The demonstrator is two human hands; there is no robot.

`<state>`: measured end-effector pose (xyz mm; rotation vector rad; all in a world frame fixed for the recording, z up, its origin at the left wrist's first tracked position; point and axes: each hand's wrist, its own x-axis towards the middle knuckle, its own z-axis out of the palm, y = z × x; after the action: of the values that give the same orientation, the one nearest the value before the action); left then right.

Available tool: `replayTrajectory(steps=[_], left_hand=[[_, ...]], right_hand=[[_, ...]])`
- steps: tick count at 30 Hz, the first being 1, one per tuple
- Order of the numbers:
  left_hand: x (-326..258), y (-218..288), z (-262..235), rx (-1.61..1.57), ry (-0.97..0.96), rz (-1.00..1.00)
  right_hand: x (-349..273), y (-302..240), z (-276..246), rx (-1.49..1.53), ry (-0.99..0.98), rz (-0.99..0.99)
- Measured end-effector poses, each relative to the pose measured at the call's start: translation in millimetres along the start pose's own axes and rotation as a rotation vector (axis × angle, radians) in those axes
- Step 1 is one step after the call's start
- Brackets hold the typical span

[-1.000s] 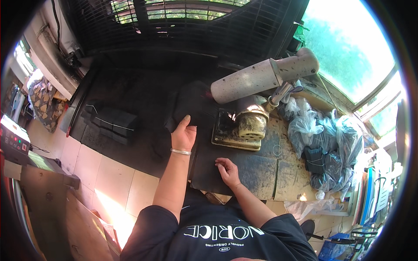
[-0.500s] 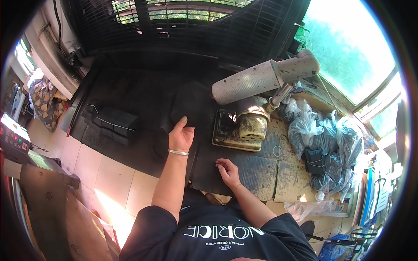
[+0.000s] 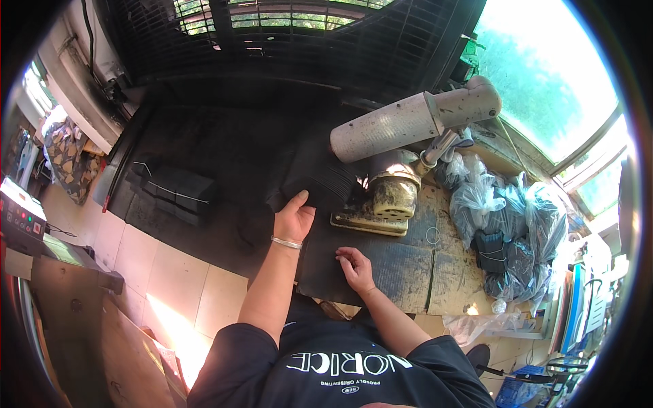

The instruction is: Shaping and organizing shoe upper components using a finishing machine and rubber bands.

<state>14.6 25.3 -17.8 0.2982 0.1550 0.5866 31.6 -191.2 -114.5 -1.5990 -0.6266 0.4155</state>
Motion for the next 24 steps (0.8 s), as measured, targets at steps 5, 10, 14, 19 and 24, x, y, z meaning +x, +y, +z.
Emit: replayTrajectory(steps=[5, 10, 14, 19, 24], left_hand=[[2.6, -7.6, -19.5, 0.019, -0.003, -0.063], [-1.2, -13.1, -9.7, 0.035, -0.038, -0.028], [-0.6, -7.1, -9.2, 0.04, -0.047, -0.002], [-1.3, 1.0, 0.7, -0.016, -0.058, 0.004], [2.3, 12.6, -4.3, -0.007, -0.068, 0.031]], right_hand=[[0.2, 2.1, 1.6, 0.006, 0.0, -0.012], [-0.2, 2.0, 0.7, 0.005, 0.002, -0.014], [0.1, 0.2, 0.2, 0.008, -0.003, -0.012], [-0.2, 0.9, -1.1, 0.012, 0.003, -0.015], [0.2, -1.0, 0.2, -0.008, -0.007, -0.008]])
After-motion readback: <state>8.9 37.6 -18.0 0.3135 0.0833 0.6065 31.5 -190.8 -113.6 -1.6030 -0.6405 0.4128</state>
